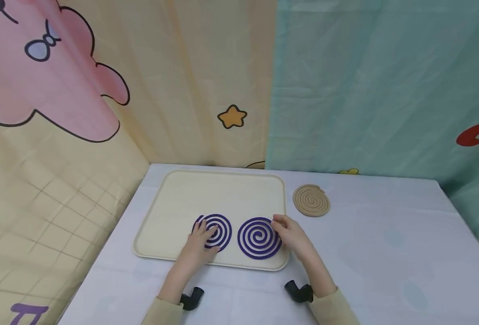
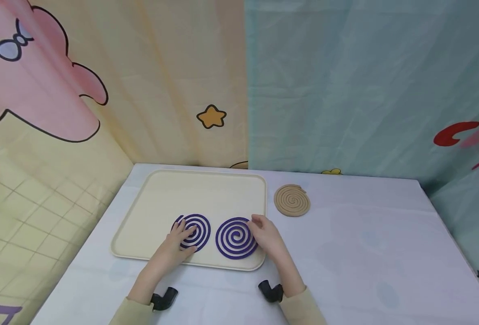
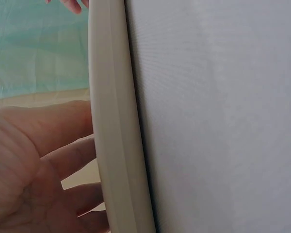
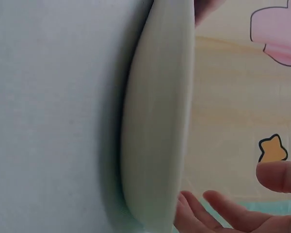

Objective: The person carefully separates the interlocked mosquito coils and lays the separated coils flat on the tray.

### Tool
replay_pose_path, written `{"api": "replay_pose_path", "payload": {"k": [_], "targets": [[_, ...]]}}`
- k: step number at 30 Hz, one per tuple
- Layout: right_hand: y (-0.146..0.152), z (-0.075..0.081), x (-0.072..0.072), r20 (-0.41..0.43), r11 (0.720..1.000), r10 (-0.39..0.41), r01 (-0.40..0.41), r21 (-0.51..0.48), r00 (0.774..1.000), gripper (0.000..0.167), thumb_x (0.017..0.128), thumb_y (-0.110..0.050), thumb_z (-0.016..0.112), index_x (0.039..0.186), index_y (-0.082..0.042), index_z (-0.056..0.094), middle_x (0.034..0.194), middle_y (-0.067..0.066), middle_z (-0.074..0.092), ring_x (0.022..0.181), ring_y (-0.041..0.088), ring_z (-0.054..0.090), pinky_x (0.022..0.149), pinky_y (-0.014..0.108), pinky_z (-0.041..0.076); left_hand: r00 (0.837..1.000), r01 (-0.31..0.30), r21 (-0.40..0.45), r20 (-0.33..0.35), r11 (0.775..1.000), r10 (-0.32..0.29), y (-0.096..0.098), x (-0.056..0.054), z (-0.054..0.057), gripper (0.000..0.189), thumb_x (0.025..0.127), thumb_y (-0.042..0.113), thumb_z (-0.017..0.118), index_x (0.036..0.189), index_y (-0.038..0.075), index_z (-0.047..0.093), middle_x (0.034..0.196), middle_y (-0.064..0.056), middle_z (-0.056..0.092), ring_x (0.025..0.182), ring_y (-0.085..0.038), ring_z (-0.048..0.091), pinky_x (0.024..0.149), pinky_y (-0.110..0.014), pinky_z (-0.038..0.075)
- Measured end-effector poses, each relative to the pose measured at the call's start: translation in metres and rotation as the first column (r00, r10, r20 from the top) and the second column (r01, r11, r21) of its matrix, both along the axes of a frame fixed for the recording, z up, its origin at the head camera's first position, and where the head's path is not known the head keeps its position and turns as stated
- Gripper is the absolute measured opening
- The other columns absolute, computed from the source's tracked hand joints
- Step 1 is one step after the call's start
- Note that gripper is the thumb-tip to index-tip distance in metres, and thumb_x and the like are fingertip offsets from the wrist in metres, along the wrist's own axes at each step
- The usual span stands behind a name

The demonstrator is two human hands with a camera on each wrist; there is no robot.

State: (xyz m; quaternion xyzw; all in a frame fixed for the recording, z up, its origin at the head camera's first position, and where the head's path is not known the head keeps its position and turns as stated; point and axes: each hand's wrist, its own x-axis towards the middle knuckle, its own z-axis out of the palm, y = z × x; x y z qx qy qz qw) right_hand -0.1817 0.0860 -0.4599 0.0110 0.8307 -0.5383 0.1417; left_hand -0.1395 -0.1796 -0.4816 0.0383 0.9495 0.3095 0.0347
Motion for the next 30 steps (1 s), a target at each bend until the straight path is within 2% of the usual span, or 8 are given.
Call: {"api": "replay_pose_path", "payload": {"k": [3,6,8,11,12,14,21,30], "targets": [[-0.001,0.005,0.007,-0.091,0.992,0.025,-0.014,0.126,0.995,0.049,0.1,-0.019,0.049,0.143,0.004,0.042,0.142,0.027,0.05,0.13,0.045,0.049,0.107,0.055,0.043,1.0,0.002,0.0,0.002,1.0,-0.002,0.0,0.0,0.002,0.056,0.086,0.011,0.072,0.138,0.0,0.054,0.153,-0.034,0.029,0.144,-0.054,0.017,0.113,-0.07,0.018],[-0.005,0.006,0.015,-0.181,0.962,0.13,-0.08,0.262,0.975,0.051,0.097,-0.017,0.058,0.143,0.001,0.045,0.142,0.025,0.051,0.131,0.044,0.049,0.107,0.057,0.042,1.0,0.002,0.011,0.01,1.0,-0.002,0.0,0.001,0.004,0.058,0.086,0.012,0.073,0.139,-0.001,0.053,0.153,-0.034,0.028,0.145,-0.053,0.016,0.113,-0.07,0.017],[-0.008,0.006,0.019,-0.207,0.918,0.243,-0.156,0.365,0.948,0.054,0.093,-0.016,0.066,0.142,-0.004,0.049,0.145,0.021,0.05,0.135,0.043,0.045,0.109,0.057,0.04,1.0,-0.001,0.018,0.017,1.0,0.001,-0.001,0.001,0.005,0.059,0.085,0.012,0.074,0.139,0.0,0.053,0.154,-0.032,0.028,0.145,-0.052,0.015,0.114,-0.069,0.016],[-0.012,0.003,0.021,-0.217,0.83,0.4,-0.25,0.499,0.891,0.06,0.085,-0.015,0.077,0.14,-0.01,0.054,0.15,0.016,0.046,0.141,0.042,0.036,0.111,0.058,0.036,1.0,0.0,0.019,0.018,1.0,-0.001,-0.002,0.002,0.006,0.058,0.084,0.012,0.075,0.138,0.003,0.056,0.155,-0.031,0.028,0.145,-0.052,0.014,0.114,-0.069,0.017],[-0.013,0.002,0.022,-0.214,0.805,0.434,-0.27,0.528,0.875,0.061,0.082,-0.015,0.079,0.139,-0.012,0.056,0.151,0.016,0.044,0.143,0.043,0.033,0.111,0.059,0.036,1.0,-0.001,0.019,0.022,1.0,0.0,-0.003,0.002,0.006,0.057,0.084,0.011,0.075,0.137,0.003,0.056,0.155,-0.03,0.028,0.145,-0.052,0.014,0.114,-0.069,0.018],[-0.014,0.0,0.021,-0.194,0.782,0.462,-0.294,0.55,0.865,0.062,0.08,-0.014,0.081,0.137,-0.012,0.058,0.153,0.015,0.042,0.145,0.044,0.028,0.111,0.06,0.035,1.0,0.002,0.019,0.025,1.0,-0.002,-0.003,0.003,0.007,0.056,0.084,0.01,0.076,0.137,0.004,0.057,0.155,-0.029,0.028,0.146,-0.052,0.013,0.113,-0.069,0.019],[-0.019,-0.003,0.018,-0.135,0.743,0.498,-0.341,0.576,0.857,0.064,0.075,-0.013,0.084,0.134,-0.008,0.06,0.155,0.017,0.039,0.145,0.046,0.027,0.109,0.059,0.039,0.999,0.0,-0.003,0.034,1.0,0.0,-0.004,0.004,0.006,0.056,0.084,0.011,0.076,0.137,0.005,0.058,0.155,-0.029,0.028,0.145,-0.052,0.014,0.111,-0.07,0.022],[-0.022,0.0,0.022,-0.146,0.746,0.491,-0.328,0.579,0.859,0.061,0.076,-0.009,0.083,0.133,-0.005,0.061,0.154,0.02,0.039,0.144,0.047,0.028,0.108,0.059,0.04,0.999,-0.002,0.006,0.037,1.0,0.002,-0.004,0.006,0.008,0.056,0.085,0.011,0.075,0.137,0.005,0.057,0.155,-0.032,0.027,0.145,-0.052,0.014,0.112,-0.07,0.021]]}}
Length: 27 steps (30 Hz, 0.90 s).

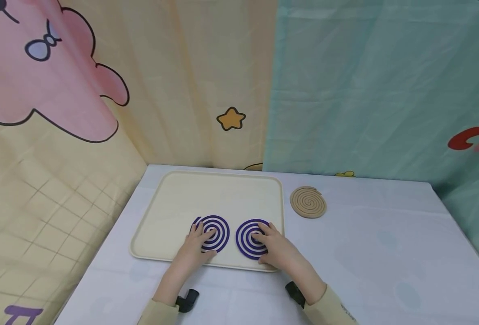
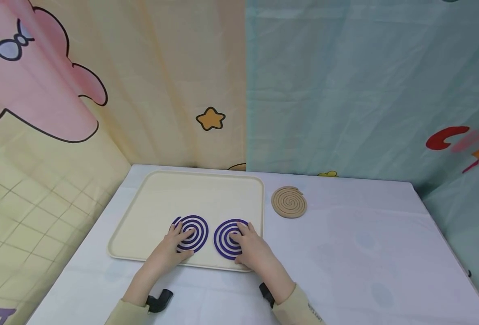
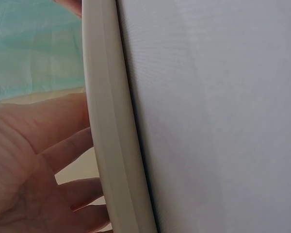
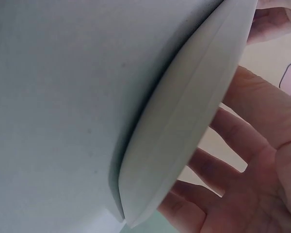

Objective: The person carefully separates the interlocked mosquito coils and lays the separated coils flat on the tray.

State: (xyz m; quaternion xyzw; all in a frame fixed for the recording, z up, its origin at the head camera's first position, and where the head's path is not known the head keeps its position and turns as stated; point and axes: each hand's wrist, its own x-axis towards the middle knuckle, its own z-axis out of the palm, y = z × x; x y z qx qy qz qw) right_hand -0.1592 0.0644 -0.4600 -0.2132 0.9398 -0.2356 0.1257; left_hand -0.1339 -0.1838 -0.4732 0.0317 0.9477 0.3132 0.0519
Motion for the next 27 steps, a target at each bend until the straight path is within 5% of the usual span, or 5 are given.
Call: {"api": "replay_pose_path", "payload": {"k": [8,15,22,27], "targets": [[0.003,-0.002,-0.001,0.013,0.999,-0.007,0.008,-0.046,1.0,0.063,0.076,-0.01,0.083,0.134,-0.005,0.059,0.154,0.019,0.039,0.145,0.047,0.026,0.109,0.061,0.038,1.0,0.006,-0.028,0.007,1.0,-0.006,0.0,0.0,0.002,0.056,0.086,0.014,0.075,0.138,0.007,0.056,0.155,-0.031,0.027,0.145,-0.053,0.014,0.109,-0.071,0.024],[0.015,0.005,-0.004,0.032,0.981,-0.095,0.099,-0.165,0.995,0.059,0.084,-0.016,0.077,0.138,-0.007,0.055,0.154,0.016,0.041,0.145,0.043,0.029,0.112,0.06,0.033,1.0,-0.004,0.003,-0.019,1.0,0.004,-0.001,0.003,0.006,0.057,0.09,0.016,0.07,0.142,0.003,0.05,0.157,-0.029,0.027,0.147,-0.049,0.015,0.115,-0.066,0.02],[0.068,0.011,-0.034,-0.007,0.913,-0.251,0.234,-0.334,0.968,0.046,0.095,-0.019,0.065,0.136,-0.002,0.054,0.142,0.023,0.052,0.131,0.043,0.048,0.106,0.056,0.043,0.992,-0.053,0.133,-0.11,0.99,0.067,0.005,-0.003,0.028,0.05,0.097,0.018,0.062,0.143,0.006,0.049,0.152,-0.023,0.041,0.142,-0.044,0.033,0.114,-0.06,0.03],[0.112,0.009,-0.061,0.056,0.86,-0.399,0.395,-0.325,0.915,0.047,0.1,-0.021,0.055,0.139,0.004,0.048,0.142,0.031,0.047,0.127,0.047,0.05,0.101,0.056,0.047,0.992,0.008,0.272,-0.12,0.962,0.025,0.03,-0.023,0.036,0.045,0.098,0.02,0.06,0.141,0.009,0.052,0.145,-0.019,0.05,0.134,-0.041,0.046,0.11,-0.054,0.041]]}}
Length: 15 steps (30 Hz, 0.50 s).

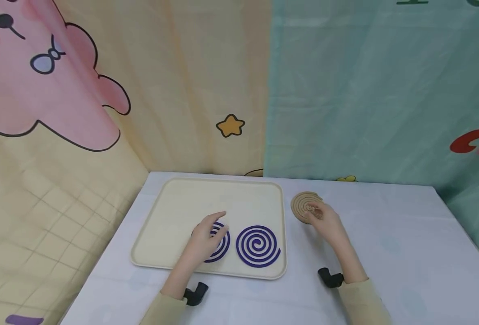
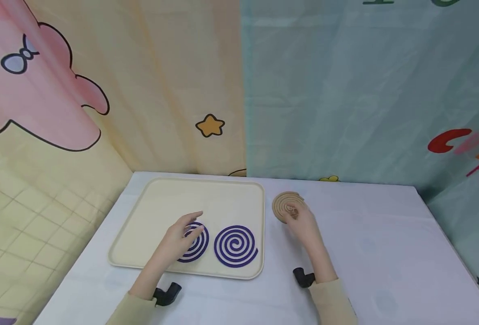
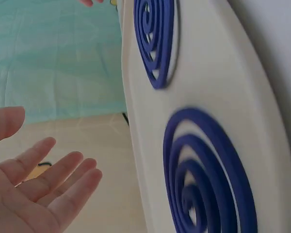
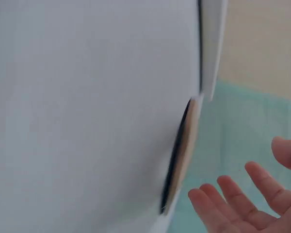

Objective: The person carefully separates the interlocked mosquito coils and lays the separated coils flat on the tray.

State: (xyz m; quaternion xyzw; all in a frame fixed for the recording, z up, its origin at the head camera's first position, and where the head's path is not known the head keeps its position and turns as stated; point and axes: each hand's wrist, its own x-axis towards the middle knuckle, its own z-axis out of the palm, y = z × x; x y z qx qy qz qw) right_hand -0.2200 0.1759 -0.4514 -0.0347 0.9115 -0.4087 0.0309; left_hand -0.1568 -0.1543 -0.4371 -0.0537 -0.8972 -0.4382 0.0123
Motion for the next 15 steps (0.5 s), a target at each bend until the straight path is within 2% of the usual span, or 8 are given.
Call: {"api": "replay_pose_path", "payload": {"k": [5,7,9,12,15], "targets": [[0.03,-0.004,-0.02,0.111,0.994,-0.103,0.106,-0.023,0.988,0.052,0.101,-0.023,0.049,0.144,0.006,0.04,0.147,0.033,0.038,0.134,0.049,0.04,0.105,0.058,0.042,0.991,0.119,0.121,0.053,0.985,-0.126,0.045,-0.03,-0.002,0.041,0.101,0.022,0.056,0.139,0.009,0.053,0.143,-0.017,0.052,0.129,-0.038,0.053,0.104,-0.047,0.048],[0.036,-0.006,-0.026,0.143,0.992,-0.122,0.127,-0.025,0.982,0.054,0.101,-0.024,0.049,0.145,0.006,0.037,0.149,0.033,0.034,0.136,0.049,0.038,0.106,0.059,0.041,0.983,0.158,0.134,0.075,0.978,-0.169,0.065,-0.041,-0.003,0.041,0.101,0.023,0.055,0.139,0.008,0.053,0.142,-0.016,0.053,0.128,-0.035,0.054,0.104,-0.046,0.049],[0.04,-0.008,-0.03,0.158,0.993,-0.116,0.12,-0.013,0.981,0.056,0.102,-0.024,0.048,0.145,0.008,0.035,0.15,0.035,0.032,0.136,0.05,0.037,0.108,0.059,0.039,0.969,0.202,0.14,0.119,0.969,-0.219,0.084,-0.05,-0.004,0.042,0.101,0.024,0.055,0.14,0.007,0.052,0.142,-0.017,0.053,0.127,-0.035,0.055,0.103,-0.046,0.049],[0.042,-0.01,-0.036,0.165,0.998,-0.069,0.068,0.013,0.984,0.057,0.102,-0.024,0.049,0.144,0.012,0.033,0.148,0.037,0.033,0.135,0.051,0.036,0.109,0.059,0.038,0.935,0.247,0.158,0.221,0.956,-0.278,0.114,-0.059,-0.007,0.046,0.101,0.027,0.054,0.141,0.006,0.049,0.143,-0.018,0.052,0.129,-0.035,0.053,0.104,-0.046,0.048],[0.042,-0.011,-0.04,0.144,0.999,-0.015,0.009,0.042,0.99,0.057,0.101,-0.021,0.049,0.141,0.017,0.033,0.143,0.041,0.037,0.133,0.053,0.038,0.109,0.058,0.038,0.909,0.233,0.179,0.31,0.956,-0.279,0.141,-0.067,-0.011,0.05,0.1,0.03,0.055,0.143,0.005,0.047,0.144,-0.02,0.05,0.132,-0.036,0.049,0.107,-0.047,0.045]]}}
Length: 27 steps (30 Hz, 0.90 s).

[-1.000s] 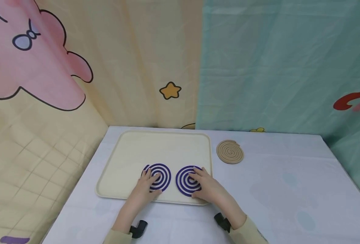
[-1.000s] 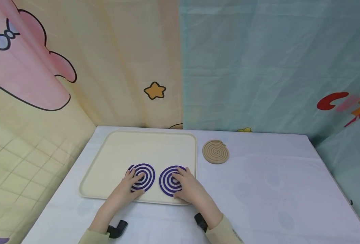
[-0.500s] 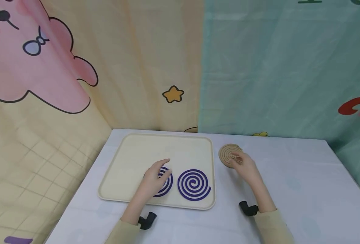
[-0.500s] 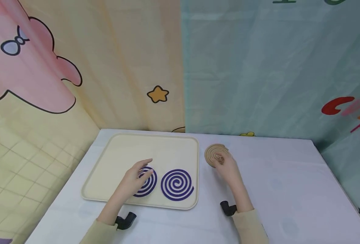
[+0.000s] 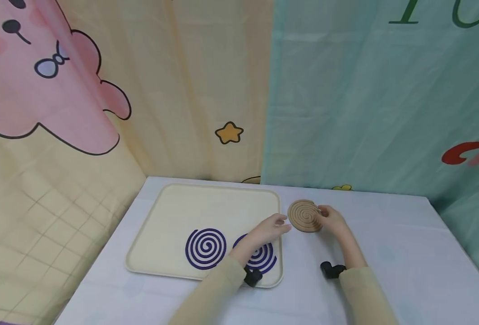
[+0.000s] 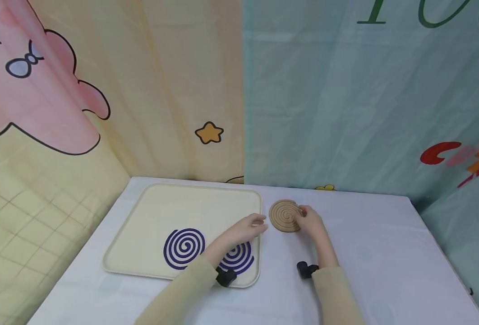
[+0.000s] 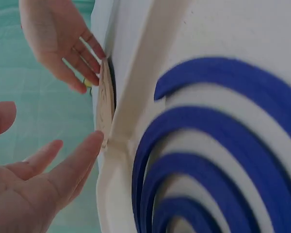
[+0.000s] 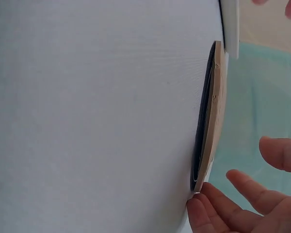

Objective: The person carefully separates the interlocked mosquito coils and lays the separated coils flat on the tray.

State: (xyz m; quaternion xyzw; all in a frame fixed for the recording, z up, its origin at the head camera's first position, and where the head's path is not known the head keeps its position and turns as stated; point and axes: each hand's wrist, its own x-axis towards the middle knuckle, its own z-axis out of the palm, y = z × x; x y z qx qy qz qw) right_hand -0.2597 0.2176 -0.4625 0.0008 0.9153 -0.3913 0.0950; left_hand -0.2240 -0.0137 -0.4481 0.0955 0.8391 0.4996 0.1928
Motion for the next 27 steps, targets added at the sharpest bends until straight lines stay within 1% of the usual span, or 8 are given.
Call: {"api": "replay_pose_path", "payload": {"k": [6,11,14,17,20,22,25,27], "targets": [[-0.007,-0.007,0.001,-0.01,1.0,0.003,-0.003,0.013,1.0,0.056,0.1,-0.016,0.048,0.138,0.021,0.032,0.139,0.043,0.039,0.131,0.053,0.039,0.109,0.059,0.037,0.982,-0.115,0.053,0.155,0.992,0.105,0.033,-0.014,-0.009,0.055,0.1,0.033,0.055,0.146,0.006,0.044,0.149,-0.02,0.044,0.138,-0.036,0.042,0.114,-0.05,0.037],[-0.011,-0.005,0.003,0.069,0.995,-0.087,0.089,-0.037,0.994,0.057,0.097,-0.015,0.047,0.142,0.016,0.03,0.142,0.038,0.038,0.133,0.051,0.037,0.111,0.059,0.035,0.967,-0.176,0.096,0.202,0.98,0.154,0.043,-0.021,-0.015,0.058,0.098,0.032,0.057,0.148,0.006,0.042,0.153,-0.017,0.04,0.143,-0.037,0.036,0.117,-0.052,0.031],[-0.011,-0.002,0.003,0.134,0.974,-0.179,0.195,-0.119,0.975,0.059,0.096,-0.018,0.046,0.145,0.011,0.031,0.146,0.034,0.036,0.135,0.048,0.036,0.112,0.059,0.033,0.957,-0.231,0.187,0.222,0.955,0.188,0.045,-0.022,-0.017,0.061,0.095,0.026,0.06,0.148,0.004,0.04,0.155,-0.017,0.039,0.143,-0.037,0.035,0.117,-0.051,0.031],[-0.008,0.0,0.005,0.171,0.942,-0.242,0.274,-0.195,0.955,0.059,0.097,-0.021,0.046,0.147,0.007,0.032,0.149,0.03,0.035,0.136,0.045,0.035,0.113,0.059,0.032,0.943,-0.29,0.305,0.252,0.907,0.216,0.046,-0.022,-0.019,0.063,0.092,0.017,0.061,0.148,0.002,0.038,0.154,-0.019,0.038,0.142,-0.038,0.037,0.115,-0.049,0.036],[-0.007,0.005,0.013,0.145,0.914,-0.27,0.3,-0.272,0.952,0.056,0.098,-0.019,0.044,0.147,0.006,0.033,0.149,0.029,0.036,0.135,0.041,0.038,0.113,0.053,0.035,0.941,-0.312,0.368,0.247,0.876,0.231,0.044,-0.021,-0.019,0.063,0.092,0.013,0.059,0.15,0.002,0.035,0.154,-0.021,0.038,0.141,-0.037,0.039,0.113,-0.048,0.039],[-0.008,0.013,0.021,0.09,0.896,-0.29,0.304,-0.325,0.953,0.053,0.1,-0.017,0.045,0.146,0.006,0.034,0.148,0.028,0.039,0.133,0.037,0.042,0.111,0.044,0.041,0.944,-0.315,0.38,0.221,0.87,0.245,0.042,-0.018,-0.018,0.064,0.093,0.014,0.059,0.151,0.003,0.034,0.153,-0.021,0.04,0.139,-0.037,0.041,0.112,-0.048,0.041],[-0.016,0.028,0.035,-0.014,0.871,-0.34,0.309,-0.382,0.94,0.048,0.1,-0.014,0.048,0.144,0.005,0.041,0.145,0.026,0.047,0.129,0.032,0.049,0.096,0.017,0.047,0.943,-0.329,0.409,0.182,0.851,0.277,0.039,-0.013,-0.016,0.065,0.093,0.017,0.061,0.151,0.005,0.034,0.15,-0.022,0.043,0.135,-0.037,0.046,0.108,-0.048,0.045],[-0.024,0.037,0.047,-0.11,0.878,-0.376,0.316,-0.36,0.92,0.043,0.099,-0.014,0.054,0.138,0.002,0.05,0.138,0.024,0.056,0.124,0.031,0.055,0.081,0.006,0.046,0.935,-0.354,0.454,0.18,0.817,0.305,0.036,-0.007,-0.016,0.067,0.092,0.017,0.063,0.151,0.007,0.034,0.149,-0.021,0.043,0.132,-0.037,0.048,0.105,-0.048,0.047]]}}
